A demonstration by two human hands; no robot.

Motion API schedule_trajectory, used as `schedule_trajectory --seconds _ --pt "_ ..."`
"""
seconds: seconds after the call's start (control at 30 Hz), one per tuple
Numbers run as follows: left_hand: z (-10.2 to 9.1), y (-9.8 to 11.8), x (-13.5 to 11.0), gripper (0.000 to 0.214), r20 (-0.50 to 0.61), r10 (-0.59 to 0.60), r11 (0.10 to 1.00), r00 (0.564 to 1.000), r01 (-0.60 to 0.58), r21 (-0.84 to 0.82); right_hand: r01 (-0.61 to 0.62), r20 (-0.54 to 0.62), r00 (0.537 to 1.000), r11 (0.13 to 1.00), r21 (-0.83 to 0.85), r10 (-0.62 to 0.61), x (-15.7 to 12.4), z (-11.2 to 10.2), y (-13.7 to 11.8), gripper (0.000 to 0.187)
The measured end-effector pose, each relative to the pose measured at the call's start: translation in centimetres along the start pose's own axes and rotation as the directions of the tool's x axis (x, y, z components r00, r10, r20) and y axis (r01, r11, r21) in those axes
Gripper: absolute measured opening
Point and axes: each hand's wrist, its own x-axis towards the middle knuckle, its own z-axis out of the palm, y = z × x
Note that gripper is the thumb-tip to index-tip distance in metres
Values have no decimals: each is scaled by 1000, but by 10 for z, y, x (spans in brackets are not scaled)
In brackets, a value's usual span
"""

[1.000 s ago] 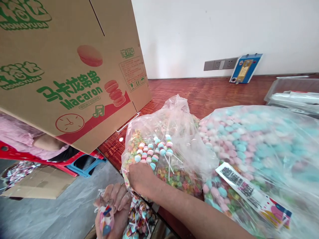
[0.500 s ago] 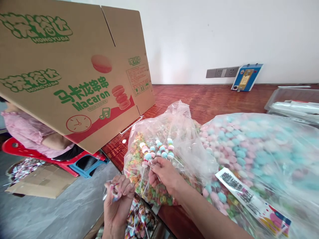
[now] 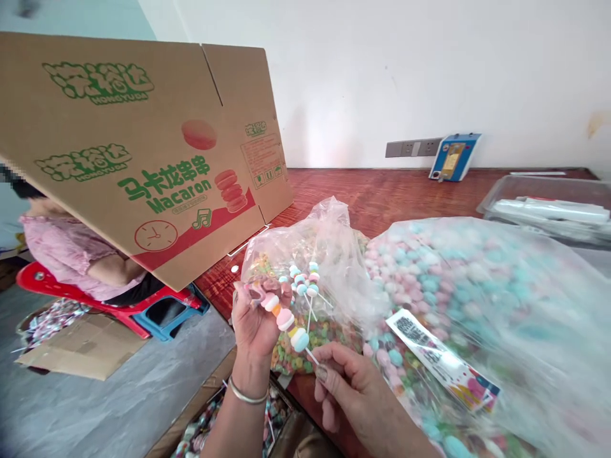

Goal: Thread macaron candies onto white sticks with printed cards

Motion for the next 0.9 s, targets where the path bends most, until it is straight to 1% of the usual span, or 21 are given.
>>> schedule_trajectory --seconds 0.07,0.13,0.2,0.3,0.4,0.57,0.67,0.8,0.9 --pt "6 -10 1 32 -60 -15 998 998 19 63 16 -89 996 992 -122 -27 -8 2 0 29" --pt "8 -21 0 31 -139 -10 990 990 29 138 72 -165 979 958 -276 -121 -15 2 -3 26" --pt "8 -31 -1 30 -199 26 979 980 16 205 133 -202 953 910 -393 -227 -20 2 -6 23" --pt "6 -44 -5 31 -210 80 958 974 -17 287 142 -248 925 867 -477 -288 -24 3 -6 24" --pt "4 -51 -7 34 -209 59 954 976 7 300 135 -263 913 841 -524 -310 -24 3 0 25" --pt "4 -59 -12 33 -224 -93 961 970 146 233 168 -254 902 827 -536 -348 -23 3 6 25" --pt "4 -65 -14 31 -257 -140 959 956 195 207 189 -258 893 828 -528 -368 -24 4 7 25" --pt "4 -70 -15 28 -290 -165 956 943 225 187 182 -257 895 825 -535 -365 -23 4 6 26" --pt "6 -65 -11 24 -270 -172 968 947 214 132 157 -286 886 817 -555 -365 -23 -2 6 27"
